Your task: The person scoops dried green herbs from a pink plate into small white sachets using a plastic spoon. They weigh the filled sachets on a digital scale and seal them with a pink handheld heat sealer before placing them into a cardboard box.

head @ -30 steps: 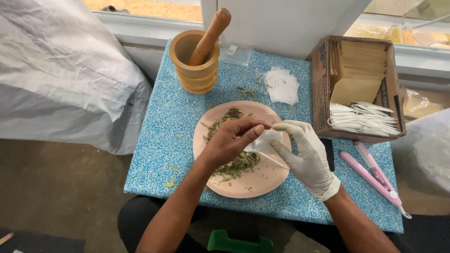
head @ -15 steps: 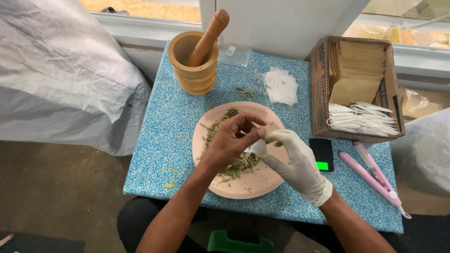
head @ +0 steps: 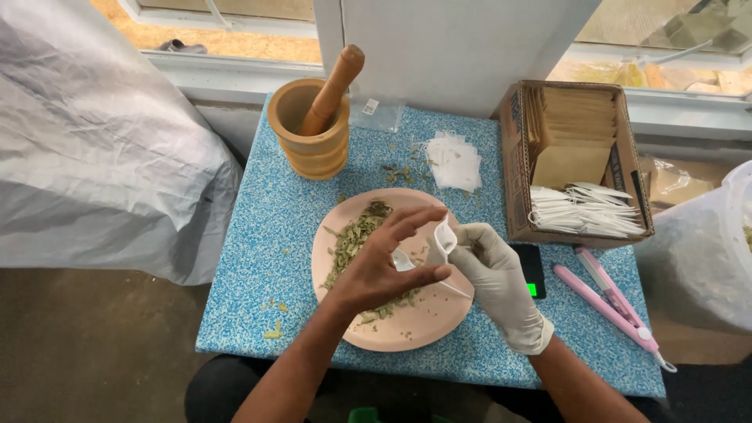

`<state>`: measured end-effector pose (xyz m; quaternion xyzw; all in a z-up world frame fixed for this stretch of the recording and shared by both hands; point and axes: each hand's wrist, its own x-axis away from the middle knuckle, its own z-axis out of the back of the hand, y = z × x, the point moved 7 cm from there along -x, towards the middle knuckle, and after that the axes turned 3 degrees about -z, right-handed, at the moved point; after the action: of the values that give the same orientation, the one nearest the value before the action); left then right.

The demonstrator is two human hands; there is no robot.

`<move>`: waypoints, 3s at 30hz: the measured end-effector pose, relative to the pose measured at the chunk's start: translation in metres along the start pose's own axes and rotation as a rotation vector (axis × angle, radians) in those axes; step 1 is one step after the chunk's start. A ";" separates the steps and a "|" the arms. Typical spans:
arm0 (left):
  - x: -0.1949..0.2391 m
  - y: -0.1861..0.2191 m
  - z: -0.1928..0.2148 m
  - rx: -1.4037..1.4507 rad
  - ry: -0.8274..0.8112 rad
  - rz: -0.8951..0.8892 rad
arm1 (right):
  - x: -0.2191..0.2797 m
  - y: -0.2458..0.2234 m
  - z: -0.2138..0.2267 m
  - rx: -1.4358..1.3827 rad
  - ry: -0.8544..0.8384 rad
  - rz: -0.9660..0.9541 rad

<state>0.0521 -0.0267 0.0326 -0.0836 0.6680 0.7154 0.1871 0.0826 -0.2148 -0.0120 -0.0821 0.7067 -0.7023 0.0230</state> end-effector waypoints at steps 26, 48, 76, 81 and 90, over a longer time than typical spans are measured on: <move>0.000 0.007 0.005 -0.212 0.041 -0.057 | 0.017 -0.070 -0.006 0.517 -0.165 0.564; 0.004 -0.015 0.024 -0.067 -0.135 0.074 | 0.006 -0.062 -0.008 0.281 -0.374 0.245; 0.013 -0.003 0.076 -0.189 -0.103 0.130 | -0.004 -0.062 -0.036 0.551 -0.172 0.210; 0.017 -0.023 0.107 -0.241 -0.030 0.100 | -0.014 -0.001 -0.008 1.260 -0.340 0.131; 0.028 -0.061 0.117 -0.146 0.074 0.131 | -0.005 0.040 -0.024 1.591 -0.252 0.690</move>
<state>0.0642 0.0952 -0.0230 -0.0796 0.6244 0.7694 0.1086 0.0803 -0.1908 -0.0521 0.0997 -0.0153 -0.9265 0.3624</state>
